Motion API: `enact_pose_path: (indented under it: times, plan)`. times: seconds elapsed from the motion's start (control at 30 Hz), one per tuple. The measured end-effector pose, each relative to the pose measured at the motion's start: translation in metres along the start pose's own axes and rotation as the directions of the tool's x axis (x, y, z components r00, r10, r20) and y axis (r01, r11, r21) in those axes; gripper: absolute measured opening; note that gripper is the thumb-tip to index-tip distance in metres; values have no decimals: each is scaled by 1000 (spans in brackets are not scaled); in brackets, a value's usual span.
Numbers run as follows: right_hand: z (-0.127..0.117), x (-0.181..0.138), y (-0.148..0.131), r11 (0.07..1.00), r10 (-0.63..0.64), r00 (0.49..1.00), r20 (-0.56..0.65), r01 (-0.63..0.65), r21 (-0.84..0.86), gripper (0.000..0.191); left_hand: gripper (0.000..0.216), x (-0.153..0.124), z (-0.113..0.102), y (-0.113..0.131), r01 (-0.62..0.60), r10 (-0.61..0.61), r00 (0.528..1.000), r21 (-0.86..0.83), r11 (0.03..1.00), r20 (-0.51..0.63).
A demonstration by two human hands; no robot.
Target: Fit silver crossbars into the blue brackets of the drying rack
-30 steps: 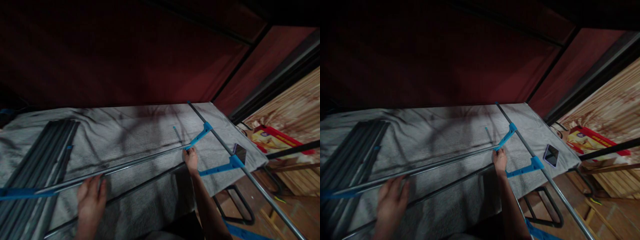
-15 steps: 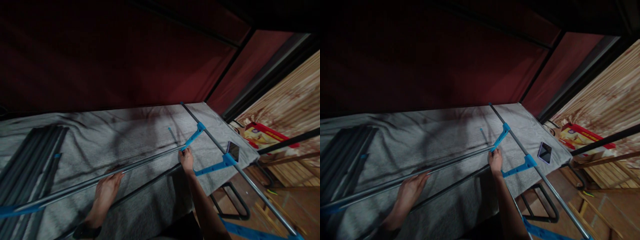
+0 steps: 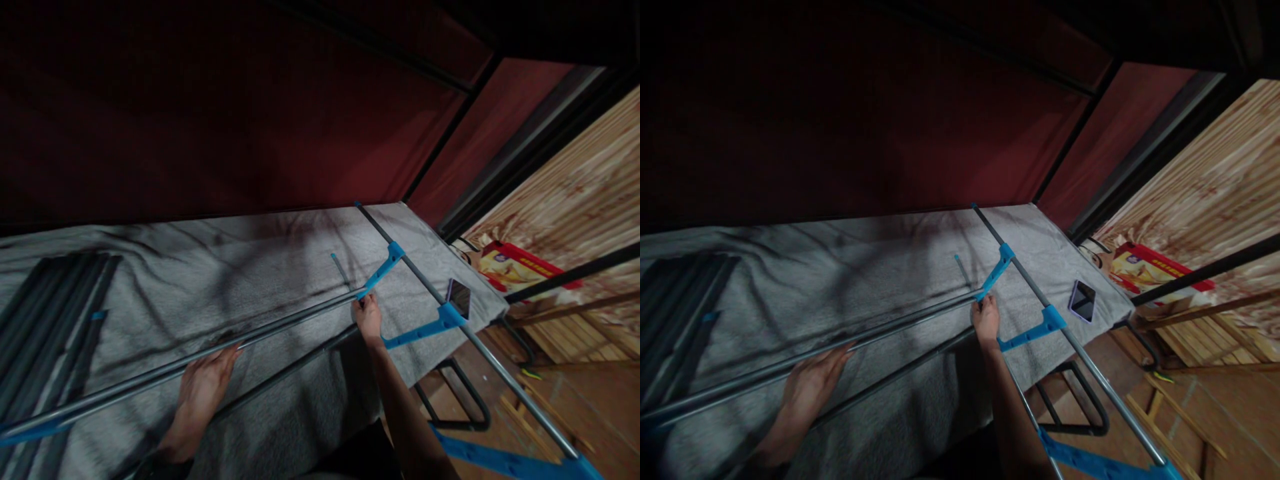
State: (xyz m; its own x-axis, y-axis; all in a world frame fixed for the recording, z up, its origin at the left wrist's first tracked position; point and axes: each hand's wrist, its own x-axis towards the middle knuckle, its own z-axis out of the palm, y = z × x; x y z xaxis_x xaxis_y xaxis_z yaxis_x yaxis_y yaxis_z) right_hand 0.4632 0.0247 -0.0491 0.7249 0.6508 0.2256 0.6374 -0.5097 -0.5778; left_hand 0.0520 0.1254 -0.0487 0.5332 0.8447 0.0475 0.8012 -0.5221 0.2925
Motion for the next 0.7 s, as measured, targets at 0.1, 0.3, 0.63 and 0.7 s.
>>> enact_pose_path:
  times: [0.1,0.3,0.63,0.7]
  plan:
    - [1,0,0,1000,16,1000,-4,-16,-4,16,49,0,-4,5,15,-15,1000,14,1000,9]
    - [2,-1,0,1000,23,1000,-11,-23,0,16,51,4,-15,11,24,-28,992,34,999,121]
    - [3,0,3,1000,0,1000,-21,0,24,19,57,5,-26,15,4,-10,986,36,999,164]
    - [3,0,4,1000,-2,1000,-23,3,28,19,58,7,-30,16,13,-20,980,38,999,198]
